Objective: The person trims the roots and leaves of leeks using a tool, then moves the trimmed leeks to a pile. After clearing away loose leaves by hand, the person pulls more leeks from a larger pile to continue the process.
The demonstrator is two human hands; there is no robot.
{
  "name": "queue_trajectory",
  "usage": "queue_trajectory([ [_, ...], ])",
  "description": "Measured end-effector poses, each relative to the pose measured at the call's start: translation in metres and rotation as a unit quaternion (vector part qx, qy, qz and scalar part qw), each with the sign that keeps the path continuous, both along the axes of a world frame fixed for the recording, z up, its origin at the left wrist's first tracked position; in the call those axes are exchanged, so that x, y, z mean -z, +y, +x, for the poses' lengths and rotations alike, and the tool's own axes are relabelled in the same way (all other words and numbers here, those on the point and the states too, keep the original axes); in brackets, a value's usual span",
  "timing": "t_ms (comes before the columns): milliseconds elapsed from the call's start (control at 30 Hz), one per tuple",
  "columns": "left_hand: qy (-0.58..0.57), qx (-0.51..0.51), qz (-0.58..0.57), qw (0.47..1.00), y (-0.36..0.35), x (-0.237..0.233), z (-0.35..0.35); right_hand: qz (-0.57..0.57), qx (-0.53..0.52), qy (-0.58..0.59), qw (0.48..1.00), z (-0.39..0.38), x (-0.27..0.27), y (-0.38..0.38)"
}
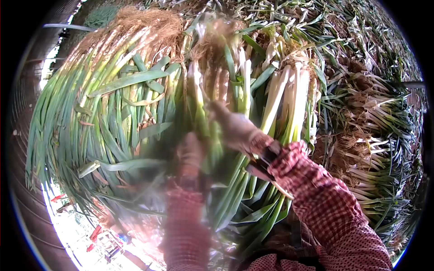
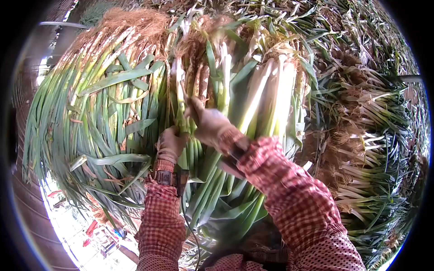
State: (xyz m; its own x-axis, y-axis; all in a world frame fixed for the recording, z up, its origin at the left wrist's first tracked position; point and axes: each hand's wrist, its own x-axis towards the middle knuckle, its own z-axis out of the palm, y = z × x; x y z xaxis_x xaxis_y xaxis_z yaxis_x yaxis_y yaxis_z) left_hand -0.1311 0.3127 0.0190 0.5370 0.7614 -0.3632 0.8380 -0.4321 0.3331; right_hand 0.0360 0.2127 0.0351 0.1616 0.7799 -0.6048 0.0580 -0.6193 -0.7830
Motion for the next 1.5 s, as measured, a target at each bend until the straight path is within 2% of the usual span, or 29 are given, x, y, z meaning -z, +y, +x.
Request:
queue_trajectory([
  [100,0.002,0.014,-0.010,1.000,-0.001,-0.004,-0.002,-0.033,0.050,0.051,0.997,0.023,-0.008,0.021],
  [167,-0.009,0.039,0.020,0.999,-0.005,-0.001,-0.004,0.024,0.046,-0.018,0.998,0.018,0.016,0.022],
  [200,0.000,0.034,-0.010,0.999,-0.001,0.006,-0.010,0.005,0.029,-0.016,0.999,0.018,0.000,0.011],
  [300,-0.009,-0.078,0.038,0.996,0.010,0.007,-0.035,0.027,-0.018,0.010,0.999,0.006,-0.036,-0.056],
  [333,0.027,-0.076,0.076,0.994,0.011,0.001,-0.038,-0.024,-0.029,0.073,0.997,0.004,-0.072,-0.082],
  [367,0.064,-0.074,0.115,0.989,0.012,-0.005,-0.039,-0.017,-0.076,0.077,0.994,-0.010,-0.060,-0.110],
  [400,0.052,-0.050,0.194,0.978,0.008,-0.001,-0.038,-0.041,-0.144,0.082,0.985,-0.011,-0.087,-0.120],
  [433,0.042,-0.024,0.269,0.962,-0.001,0.006,-0.035,0.025,-0.148,0.101,0.984,-0.026,-0.071,-0.132],
  [467,0.017,0.005,0.290,0.957,-0.009,0.014,-0.030,0.016,-0.132,0.110,0.985,-0.034,-0.053,-0.140],
  [500,-0.005,0.018,0.198,0.980,-0.004,0.025,-0.033,0.010,-0.117,0.118,0.986,-0.039,-0.051,-0.135],
  [533,0.053,-0.004,0.139,0.989,-0.007,0.021,-0.022,-0.051,-0.121,0.091,0.987,-0.038,-0.053,-0.116],
  [567,0.115,-0.026,0.081,0.990,-0.011,0.017,-0.013,-0.053,-0.086,0.111,0.989,-0.030,-0.059,-0.102],
  [633,0.104,-0.019,0.214,0.971,-0.010,0.033,-0.012,-0.017,-0.064,0.013,0.998,-0.027,-0.039,-0.077],
  [700,0.160,-0.006,0.184,0.970,-0.010,0.025,0.000,-0.046,-0.051,0.019,0.997,-0.009,-0.026,-0.042],
  [800,0.186,0.026,0.134,0.973,0.001,0.007,0.014,-0.037,0.047,-0.021,0.998,0.009,0.006,-0.010],
  [833,0.197,0.034,0.120,0.972,0.007,0.004,0.017,-0.036,0.049,-0.014,0.998,0.009,0.007,-0.012],
  [867,0.231,0.024,0.054,0.971,0.013,0.003,0.022,-0.036,0.051,-0.007,0.998,0.008,0.008,-0.015],
  [967,0.038,-0.070,0.015,0.997,0.016,0.012,0.004,-0.011,-0.030,0.029,0.999,-0.017,-0.048,-0.074],
  [1000,0.022,-0.067,-0.005,0.997,0.016,0.014,-0.004,0.025,-0.057,0.016,0.998,-0.035,-0.046,-0.098],
  [1067,-0.003,-0.076,-0.053,0.996,0.012,0.010,-0.009,0.019,-0.063,0.028,0.997,-0.045,-0.049,-0.104],
  [1100,-0.016,-0.080,-0.073,0.994,0.011,0.006,-0.011,-0.050,-0.055,0.078,0.994,-0.034,-0.065,-0.089],
  [1133,-0.023,-0.047,-0.032,0.998,0.009,0.004,-0.015,-0.020,-0.033,0.069,0.997,-0.032,-0.055,-0.078],
  [1167,-0.024,-0.058,-0.040,0.997,0.010,0.002,-0.017,0.008,-0.010,0.060,0.998,-0.029,-0.045,-0.067],
  [1200,-0.023,-0.068,-0.051,0.996,0.009,-0.003,-0.018,-0.030,0.015,0.071,0.997,-0.022,-0.044,-0.053],
  [1267,-0.031,-0.050,-0.044,0.997,0.003,-0.011,-0.020,-0.003,-0.019,-0.007,1.000,-0.011,0.008,-0.034],
  [1367,-0.050,-0.043,-0.061,0.996,-0.007,-0.014,-0.029,0.005,0.054,-0.021,0.998,0.002,0.038,-0.007],
  [1400,-0.060,-0.026,-0.034,0.997,-0.013,-0.017,-0.031,0.015,0.071,-0.036,0.997,0.005,0.037,-0.002],
  [1467,-0.060,-0.066,-0.083,0.993,-0.011,-0.012,-0.044,0.005,0.085,-0.044,0.995,0.013,0.035,0.001],
  [1500,-0.060,-0.087,-0.107,0.989,-0.010,-0.007,-0.053,-0.015,0.083,-0.036,0.996,0.019,0.016,-0.002],
])
